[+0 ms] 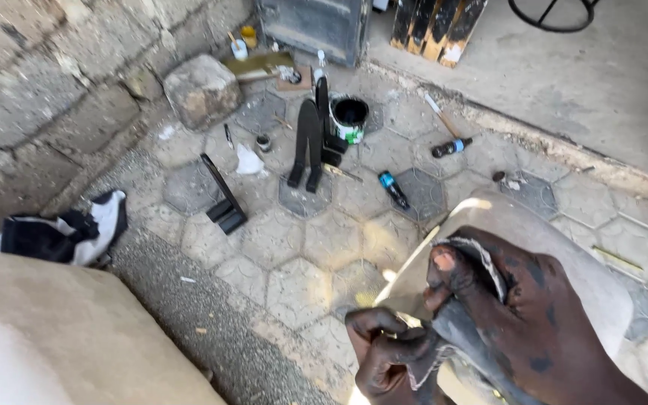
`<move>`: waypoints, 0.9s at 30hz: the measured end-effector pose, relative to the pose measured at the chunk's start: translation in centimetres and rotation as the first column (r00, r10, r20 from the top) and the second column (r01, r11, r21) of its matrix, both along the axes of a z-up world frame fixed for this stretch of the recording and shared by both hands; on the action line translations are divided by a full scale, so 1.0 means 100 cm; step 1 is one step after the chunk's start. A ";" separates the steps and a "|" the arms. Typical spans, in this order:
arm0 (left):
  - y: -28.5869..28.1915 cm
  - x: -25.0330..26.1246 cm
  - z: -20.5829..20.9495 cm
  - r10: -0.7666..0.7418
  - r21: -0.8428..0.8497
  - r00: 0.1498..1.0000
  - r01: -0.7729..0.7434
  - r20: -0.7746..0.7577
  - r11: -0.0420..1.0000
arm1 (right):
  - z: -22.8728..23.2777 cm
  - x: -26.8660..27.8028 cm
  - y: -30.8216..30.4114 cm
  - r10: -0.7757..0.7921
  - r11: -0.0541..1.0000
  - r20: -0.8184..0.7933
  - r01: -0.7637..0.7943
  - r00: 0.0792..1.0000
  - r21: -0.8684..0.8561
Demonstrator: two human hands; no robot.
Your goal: The person is sanding the wooden frame of a chair backrest with sandpaper to smooth the surface for finishing.
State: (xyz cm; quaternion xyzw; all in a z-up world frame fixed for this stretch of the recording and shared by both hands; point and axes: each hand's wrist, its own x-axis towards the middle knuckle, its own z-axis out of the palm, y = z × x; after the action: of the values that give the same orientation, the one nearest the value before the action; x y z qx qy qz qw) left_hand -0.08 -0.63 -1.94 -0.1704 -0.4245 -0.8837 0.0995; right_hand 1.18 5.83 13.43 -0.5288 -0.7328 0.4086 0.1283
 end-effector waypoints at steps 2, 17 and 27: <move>-0.012 0.001 -0.040 -0.093 -0.205 0.994 0.101 0.048 0.973 | 0.004 -0.002 -0.004 -0.092 0.981 -0.071 0.078 0.993 -0.177; -0.026 0.005 -0.050 -0.369 -0.118 0.929 0.371 0.039 0.921 | -0.009 0.008 0.005 0.043 0.998 0.051 -0.045 0.998 0.041; -0.035 -0.005 -0.021 -0.600 0.148 0.799 0.588 0.050 0.795 | -0.007 0.005 0.007 0.055 0.998 -0.015 -0.056 0.998 -0.035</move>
State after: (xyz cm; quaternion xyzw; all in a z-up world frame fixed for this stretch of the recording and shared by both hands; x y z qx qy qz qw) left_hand -0.55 -4.11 -4.07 -0.2469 -0.2977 -0.9019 -0.1924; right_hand 1.63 6.54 12.72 -0.5076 -0.7390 0.4284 0.1126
